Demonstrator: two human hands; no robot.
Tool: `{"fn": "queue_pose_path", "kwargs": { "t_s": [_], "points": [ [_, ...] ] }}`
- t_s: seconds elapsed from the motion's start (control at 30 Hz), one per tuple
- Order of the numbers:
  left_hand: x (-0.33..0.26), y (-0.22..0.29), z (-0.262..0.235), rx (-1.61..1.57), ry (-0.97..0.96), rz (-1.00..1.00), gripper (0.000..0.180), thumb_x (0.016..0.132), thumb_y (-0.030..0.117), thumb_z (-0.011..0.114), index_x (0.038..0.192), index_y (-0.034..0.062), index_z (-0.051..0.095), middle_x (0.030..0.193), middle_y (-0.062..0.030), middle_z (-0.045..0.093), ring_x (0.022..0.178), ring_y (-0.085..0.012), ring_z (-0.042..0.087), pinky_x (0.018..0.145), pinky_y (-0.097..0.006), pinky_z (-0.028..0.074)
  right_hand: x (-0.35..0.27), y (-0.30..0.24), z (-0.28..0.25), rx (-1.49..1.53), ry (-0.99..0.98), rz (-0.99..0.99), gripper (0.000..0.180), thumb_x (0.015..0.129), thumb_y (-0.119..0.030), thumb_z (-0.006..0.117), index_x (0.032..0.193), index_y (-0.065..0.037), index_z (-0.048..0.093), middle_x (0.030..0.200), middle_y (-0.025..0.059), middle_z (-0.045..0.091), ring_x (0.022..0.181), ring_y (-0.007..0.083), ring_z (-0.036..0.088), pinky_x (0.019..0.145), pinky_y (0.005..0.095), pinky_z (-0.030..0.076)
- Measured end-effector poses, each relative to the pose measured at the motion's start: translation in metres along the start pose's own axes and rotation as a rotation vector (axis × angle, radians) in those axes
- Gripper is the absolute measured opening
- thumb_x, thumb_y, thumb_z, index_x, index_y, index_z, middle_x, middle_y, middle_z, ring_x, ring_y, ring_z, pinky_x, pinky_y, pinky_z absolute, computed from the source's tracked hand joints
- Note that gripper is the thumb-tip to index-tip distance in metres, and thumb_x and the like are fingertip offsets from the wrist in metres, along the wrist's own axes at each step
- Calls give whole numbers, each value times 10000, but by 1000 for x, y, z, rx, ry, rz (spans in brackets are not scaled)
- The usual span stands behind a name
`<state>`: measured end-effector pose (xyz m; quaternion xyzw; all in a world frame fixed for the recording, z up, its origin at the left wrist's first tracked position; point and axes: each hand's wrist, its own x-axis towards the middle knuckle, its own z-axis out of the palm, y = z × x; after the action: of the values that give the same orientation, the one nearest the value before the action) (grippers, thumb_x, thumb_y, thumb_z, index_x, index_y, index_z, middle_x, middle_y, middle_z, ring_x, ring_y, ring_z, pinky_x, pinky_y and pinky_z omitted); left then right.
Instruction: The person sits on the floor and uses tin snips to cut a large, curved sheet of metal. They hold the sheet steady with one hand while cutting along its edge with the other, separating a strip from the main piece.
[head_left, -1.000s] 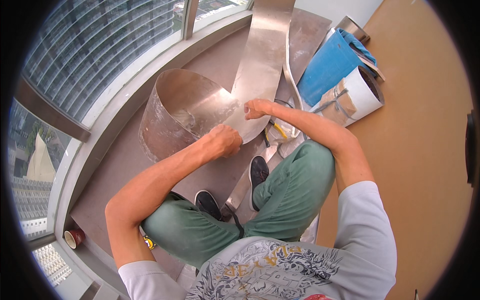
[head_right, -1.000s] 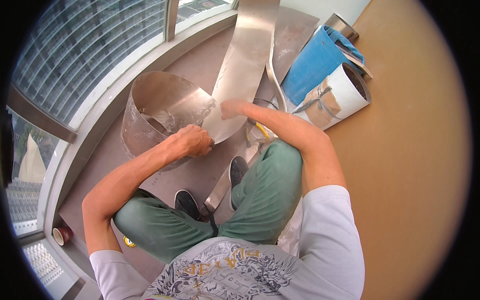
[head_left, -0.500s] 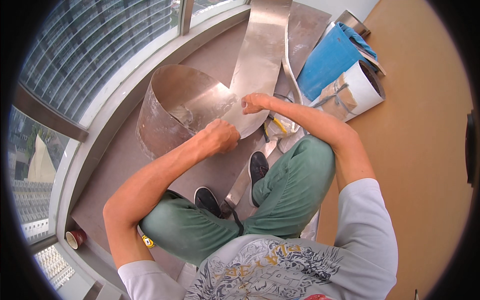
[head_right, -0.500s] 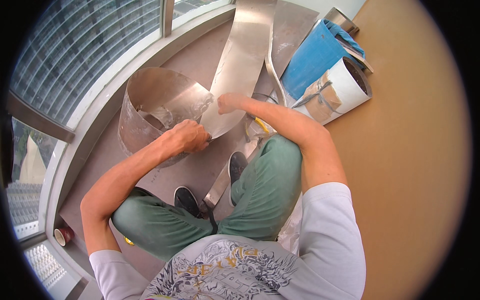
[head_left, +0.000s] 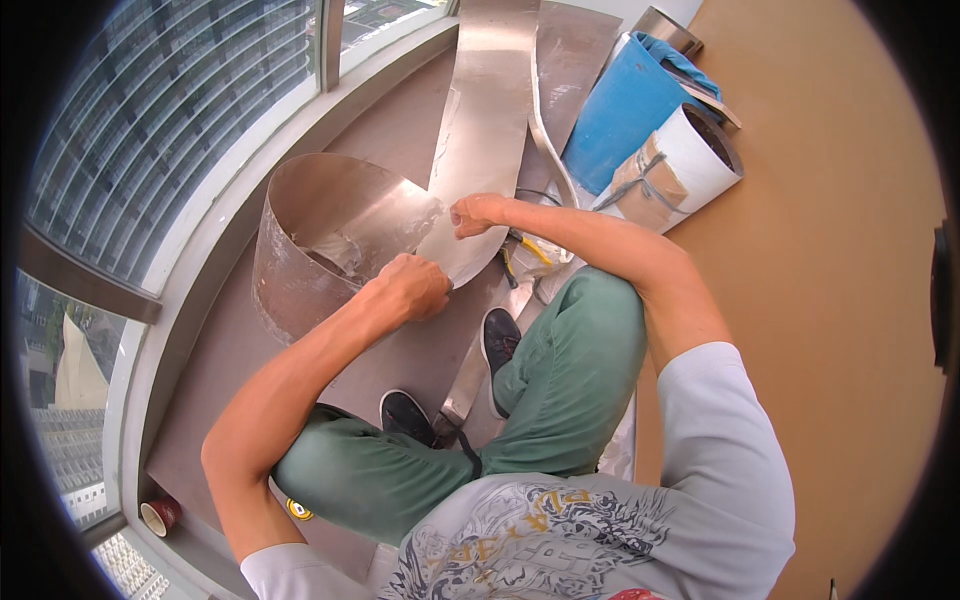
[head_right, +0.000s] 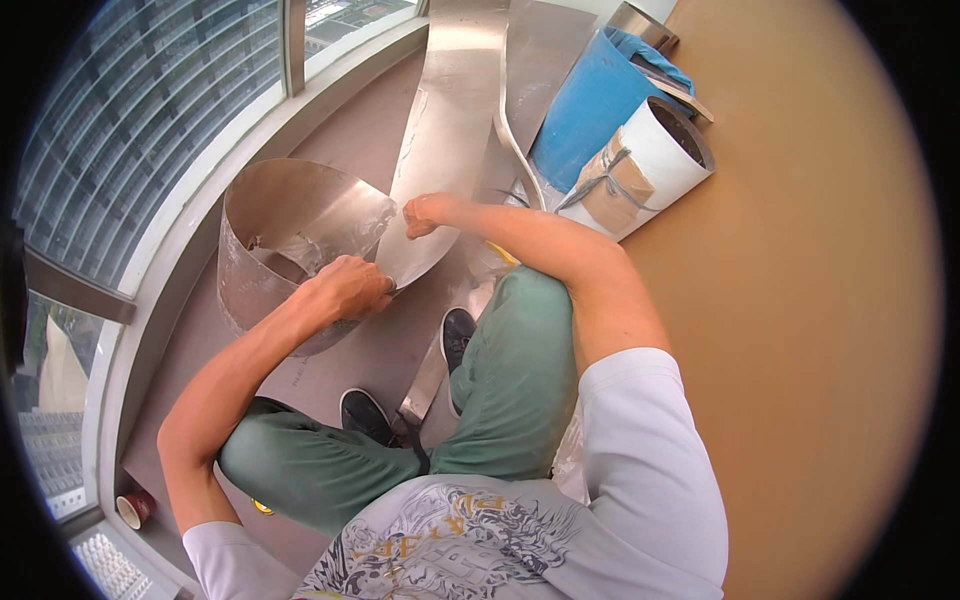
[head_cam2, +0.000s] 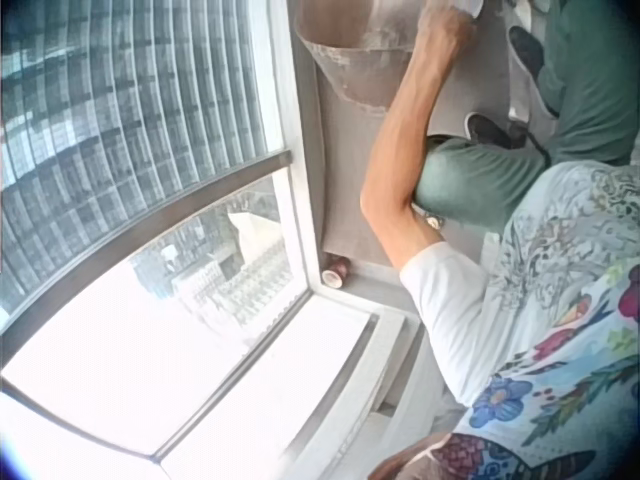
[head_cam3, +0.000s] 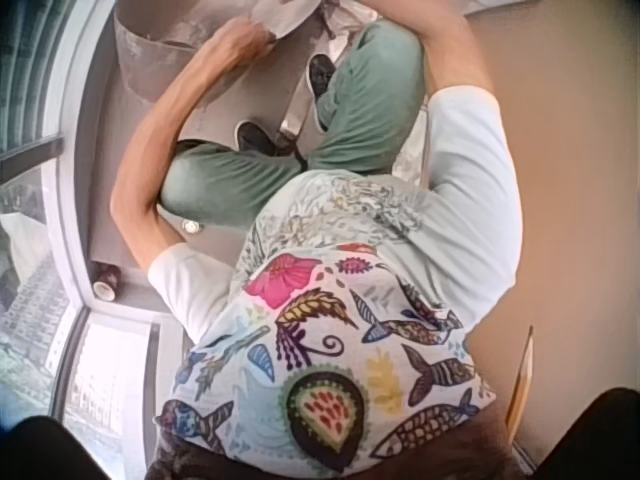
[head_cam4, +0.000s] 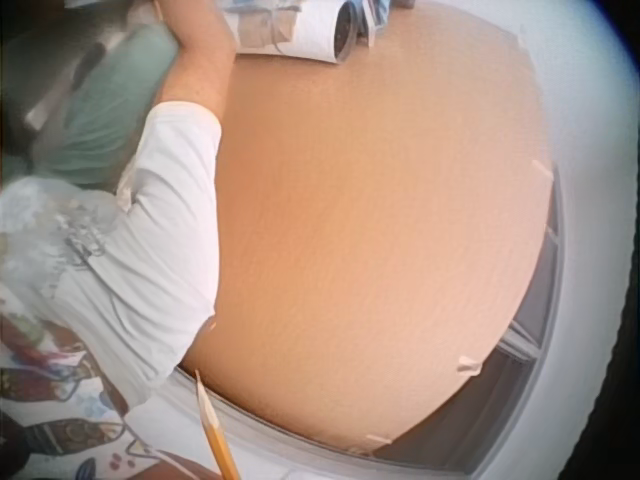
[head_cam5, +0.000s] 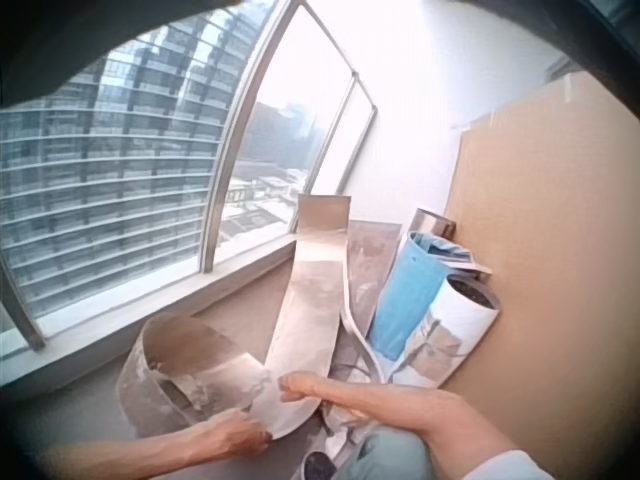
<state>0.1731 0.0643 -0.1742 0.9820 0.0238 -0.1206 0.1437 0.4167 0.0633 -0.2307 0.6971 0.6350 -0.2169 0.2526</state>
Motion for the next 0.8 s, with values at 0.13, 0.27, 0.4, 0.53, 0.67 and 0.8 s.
{"fn": "queue_pose_path", "kwargs": {
  "t_s": [0.13, 0.27, 0.4, 0.53, 0.67, 0.8],
  "points": [
    [-5, 2, -2, 1, 12, -4, 248, 897, 267, 589, 928, 54, 713, 835, -162, 708, 826, -355, 691, 769, -455, 542, 2, -4, 2, 21, 0, 8, 457, 812, -409, 631, 1125, -83, 703, 1190, 131, 674, 1114, 317, 628, 913, 451, 508],
    [-6, -1, -1, 4, 40, 9, 240, 897, 258, 589, 927, 55, 712, 825, -162, 707, 817, -355, 692, 764, -453, 545, 4, -3, -3, 45, 19, -5, 467, 807, -416, 638, 1137, -92, 699, 1189, 131, 674, 1117, 322, 625, 932, 445, 497],
    [-7, -2, -4, 53, 19, 5, 239, 898, 256, 593, 931, 52, 712, 820, -163, 706, 820, -353, 690, 765, -451, 543, 14, 15, -12, 115, 111, -29, 474, 804, -419, 663, 1158, -103, 664, 1207, 150, 653, 1122, 324, 610, 939, 422, 486],
    [-7, -2, -3, 15, 4, -13, 245, 898, 253, 586, 922, 45, 713, 816, -167, 702, 836, -357, 685, 788, -452, 533, 11, 36, -30, 160, 216, -54, 460, 835, -409, 662, 1165, -89, 649, 1226, 168, 630, 1127, 303, 601, 934, 391, 482],
    [-10, -11, -11, -1, 13, -38, 245, 900, 248, 577, 937, 46, 710, 810, -167, 699, 845, -358, 680, 809, -458, 523, 2, 75, -64, 390, 406, 16, 489, 848, -430, 656, 1175, -66, 651, 1147, 168, 666, 1081, 286, 623, 915, 363, 486],
    [-18, -25, -22, 30, 44, -68, 239, 899, 247, 575, 972, 60, 706, 824, -163, 699, 851, -351, 677, 813, -455, 520, -21, 109, -52, 536, 530, 67, 496, 852, -427, 666, 1149, -30, 650, 1092, 147, 680, 1022, 250, 633, 869, 348, 498]
  ]
}}
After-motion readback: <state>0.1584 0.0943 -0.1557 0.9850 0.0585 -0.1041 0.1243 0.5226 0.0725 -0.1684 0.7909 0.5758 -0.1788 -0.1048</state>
